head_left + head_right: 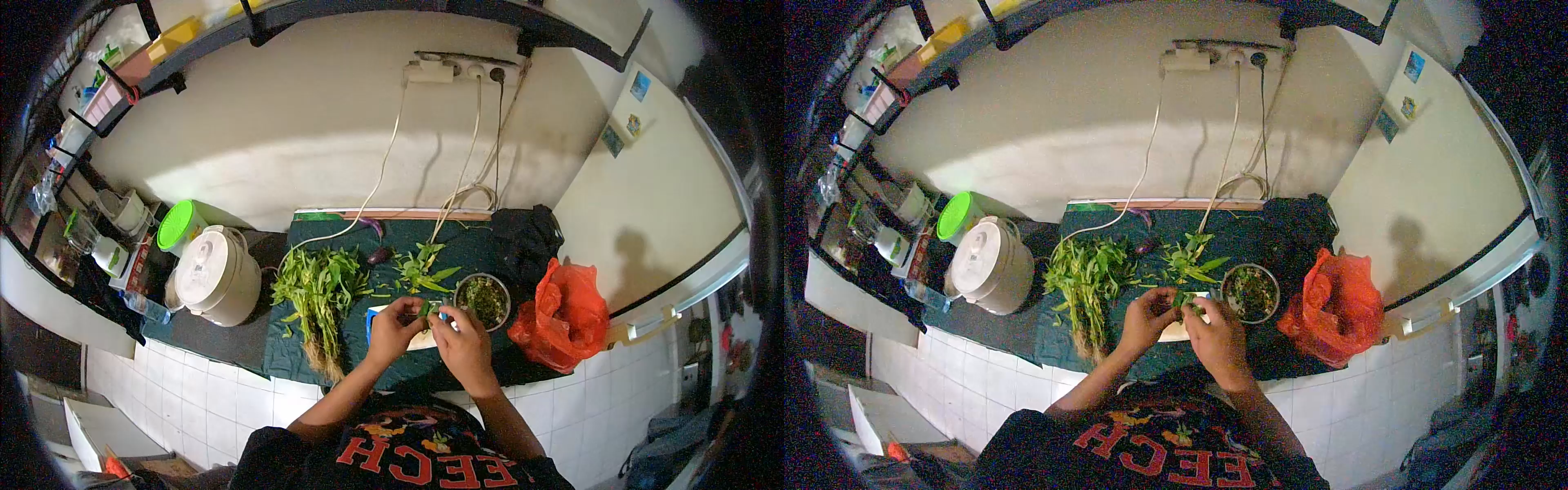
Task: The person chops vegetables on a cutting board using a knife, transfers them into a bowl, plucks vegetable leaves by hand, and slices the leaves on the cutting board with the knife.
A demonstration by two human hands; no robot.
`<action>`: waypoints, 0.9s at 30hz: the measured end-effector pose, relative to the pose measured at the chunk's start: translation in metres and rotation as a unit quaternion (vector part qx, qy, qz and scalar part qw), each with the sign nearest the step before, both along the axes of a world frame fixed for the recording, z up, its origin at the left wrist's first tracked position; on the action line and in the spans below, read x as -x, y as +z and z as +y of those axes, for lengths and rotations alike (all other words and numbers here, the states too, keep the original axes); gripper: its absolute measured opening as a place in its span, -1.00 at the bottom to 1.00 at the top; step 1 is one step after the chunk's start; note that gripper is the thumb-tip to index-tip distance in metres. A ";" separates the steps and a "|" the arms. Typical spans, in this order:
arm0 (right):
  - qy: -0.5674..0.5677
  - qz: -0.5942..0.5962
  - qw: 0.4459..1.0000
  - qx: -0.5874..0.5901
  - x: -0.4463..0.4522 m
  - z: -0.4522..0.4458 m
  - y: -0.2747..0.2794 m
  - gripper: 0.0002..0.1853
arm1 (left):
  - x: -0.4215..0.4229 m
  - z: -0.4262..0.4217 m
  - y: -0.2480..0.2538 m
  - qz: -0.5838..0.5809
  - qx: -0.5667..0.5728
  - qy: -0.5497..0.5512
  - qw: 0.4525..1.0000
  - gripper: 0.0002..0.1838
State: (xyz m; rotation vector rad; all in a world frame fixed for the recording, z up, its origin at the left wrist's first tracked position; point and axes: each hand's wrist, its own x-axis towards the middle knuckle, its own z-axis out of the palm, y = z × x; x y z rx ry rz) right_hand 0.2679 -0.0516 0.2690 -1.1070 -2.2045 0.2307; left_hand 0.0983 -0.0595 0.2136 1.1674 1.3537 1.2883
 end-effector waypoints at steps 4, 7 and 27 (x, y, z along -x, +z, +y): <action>-0.012 -0.042 0.999 -0.022 -0.005 -0.003 -0.002 -0.76 | 0.003 0.000 0.005 -0.076 0.028 -0.022 0.996 -0.68; -0.011 -0.080 0.996 -0.048 -0.015 -0.003 -0.013 -0.72 | -0.002 -0.003 0.010 -0.093 0.057 -0.024 0.994 -0.68; -0.011 0.060 0.996 0.072 -0.004 -0.016 -0.018 -0.65 | -0.014 -0.005 0.008 -0.142 -0.012 0.003 0.990 -0.65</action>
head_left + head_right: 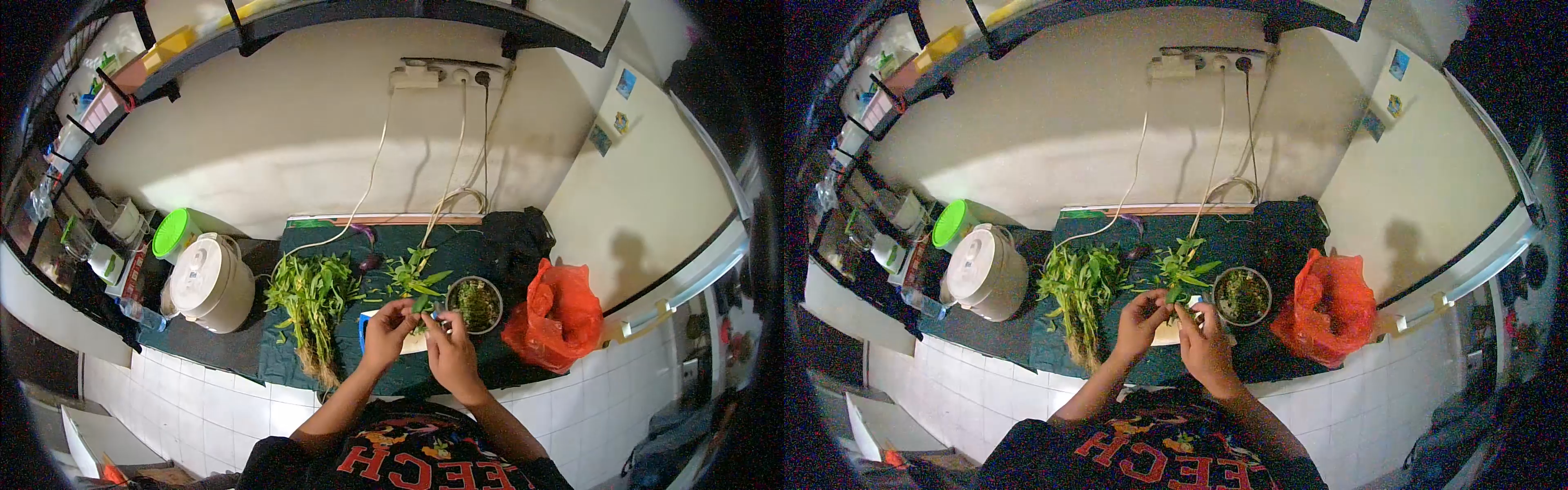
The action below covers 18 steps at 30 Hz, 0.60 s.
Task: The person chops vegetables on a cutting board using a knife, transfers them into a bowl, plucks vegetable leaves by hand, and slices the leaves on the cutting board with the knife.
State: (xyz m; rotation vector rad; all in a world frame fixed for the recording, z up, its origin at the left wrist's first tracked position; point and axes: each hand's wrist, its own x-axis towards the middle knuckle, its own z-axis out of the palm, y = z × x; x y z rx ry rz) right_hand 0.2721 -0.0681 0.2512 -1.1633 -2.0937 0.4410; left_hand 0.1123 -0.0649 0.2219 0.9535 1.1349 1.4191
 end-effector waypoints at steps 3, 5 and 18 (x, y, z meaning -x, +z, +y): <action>0.016 0.080 0.997 0.010 0.004 0.010 -0.001 -0.72 | 0.008 -0.002 -0.009 -0.019 -0.001 0.012 1.000 -0.69; 0.028 0.092 0.995 0.020 0.003 0.018 -0.003 -0.75 | 0.013 -0.004 -0.010 0.003 0.008 -0.010 1.000 -0.70; 0.045 0.286 0.926 0.241 -0.003 0.045 -0.030 -0.73 | 0.010 -0.007 0.003 0.142 -0.014 -0.100 0.985 -0.55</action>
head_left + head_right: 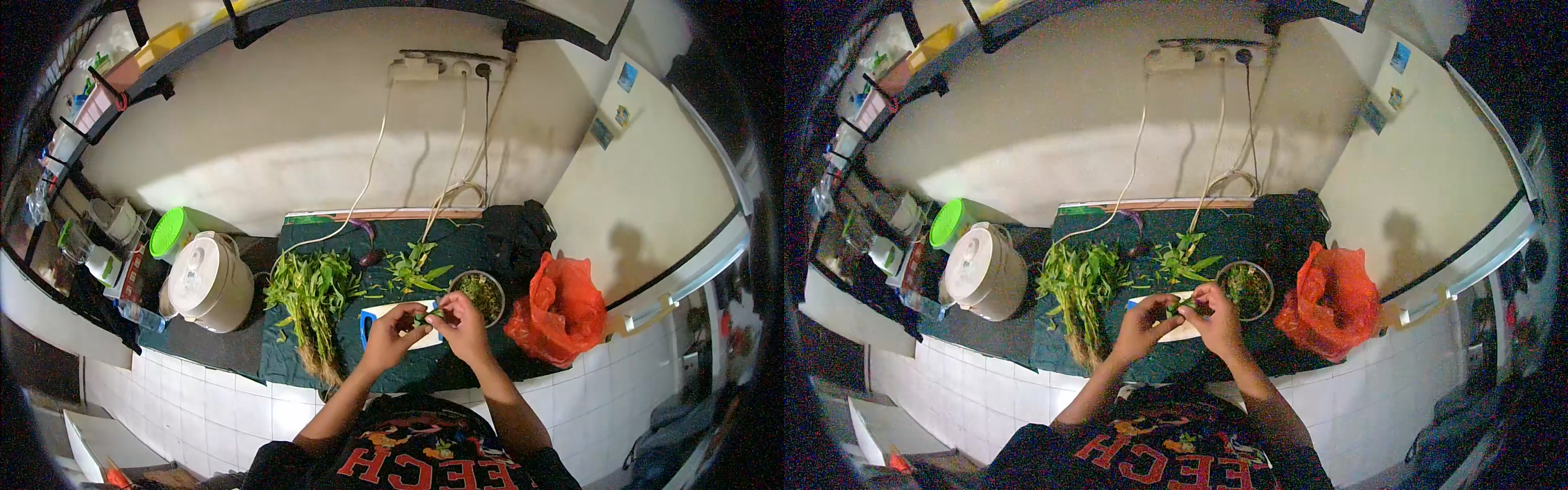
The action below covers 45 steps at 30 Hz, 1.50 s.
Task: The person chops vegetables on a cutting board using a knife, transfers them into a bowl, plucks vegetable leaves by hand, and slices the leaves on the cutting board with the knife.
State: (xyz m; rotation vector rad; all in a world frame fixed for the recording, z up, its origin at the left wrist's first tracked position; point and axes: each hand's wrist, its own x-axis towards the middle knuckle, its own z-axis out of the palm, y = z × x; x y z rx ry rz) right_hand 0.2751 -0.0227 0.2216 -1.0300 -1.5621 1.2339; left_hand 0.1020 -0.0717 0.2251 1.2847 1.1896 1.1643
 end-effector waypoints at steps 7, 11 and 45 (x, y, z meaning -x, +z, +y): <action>0.002 0.011 0.998 0.067 0.000 0.006 -0.013 -0.75 | 0.004 0.002 -0.011 -0.063 -0.006 -0.005 0.998 -0.62; -0.014 -0.016 0.998 0.063 0.003 0.004 -0.018 -0.74 | 0.003 0.000 0.003 -0.051 -0.008 -0.019 0.998 -0.67; 0.153 -0.099 0.972 -0.148 -0.019 0.002 0.019 -0.75 | 0.026 0.006 -0.006 -0.137 0.097 -0.110 0.980 -0.69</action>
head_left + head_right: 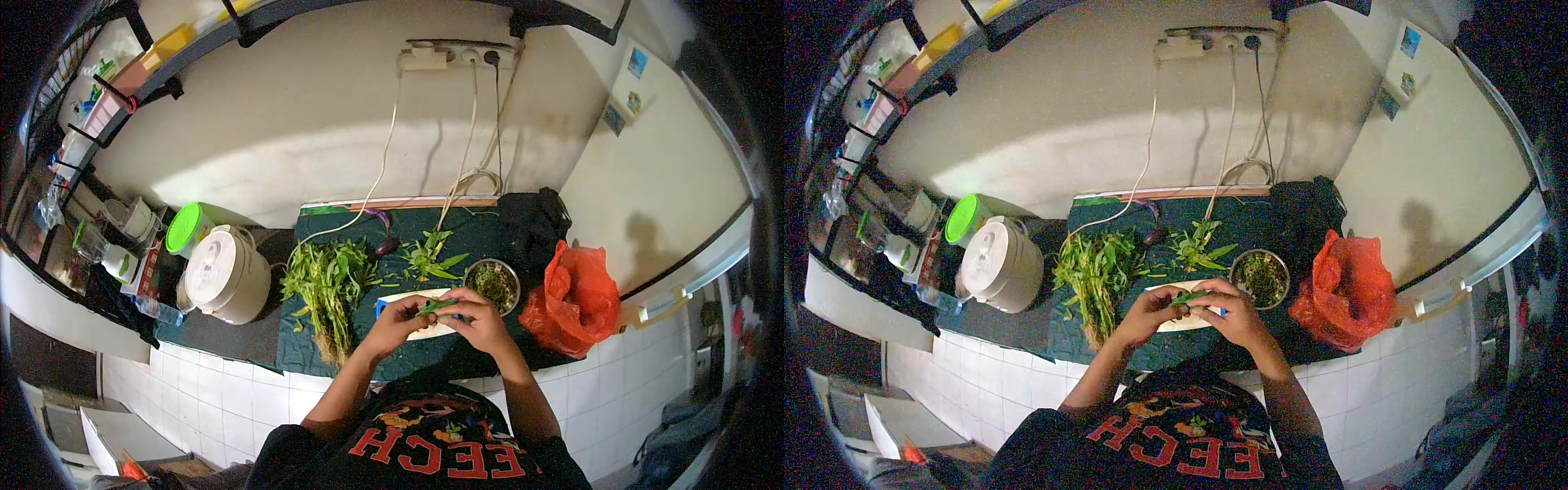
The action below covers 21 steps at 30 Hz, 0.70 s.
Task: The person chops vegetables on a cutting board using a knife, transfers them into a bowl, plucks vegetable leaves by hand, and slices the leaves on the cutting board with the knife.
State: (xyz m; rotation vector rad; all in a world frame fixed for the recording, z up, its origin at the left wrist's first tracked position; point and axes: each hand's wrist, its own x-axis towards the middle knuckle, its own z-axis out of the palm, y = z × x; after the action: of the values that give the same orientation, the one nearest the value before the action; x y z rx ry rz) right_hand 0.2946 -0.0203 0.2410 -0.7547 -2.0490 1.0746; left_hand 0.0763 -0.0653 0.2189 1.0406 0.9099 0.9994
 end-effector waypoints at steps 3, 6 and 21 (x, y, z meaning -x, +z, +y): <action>-0.014 0.019 1.000 -0.018 0.002 0.000 -0.004 -0.79 | -0.005 -0.003 0.011 -0.005 -0.032 0.013 0.999 -0.63; -0.044 0.036 0.998 -0.013 0.003 -0.001 0.003 -0.82 | -0.007 -0.004 0.015 0.026 -0.034 0.013 0.999 -0.58; -0.120 0.088 0.986 0.082 0.007 -0.016 0.006 -0.85 | -0.022 0.002 0.005 0.024 -0.055 0.132 0.989 -0.77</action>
State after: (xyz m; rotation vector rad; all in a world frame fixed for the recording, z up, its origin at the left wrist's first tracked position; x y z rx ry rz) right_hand 0.2874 -0.0367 0.2467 -0.9283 -1.6893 1.1358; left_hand 0.0987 -0.0637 0.2237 1.0584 1.0594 1.2616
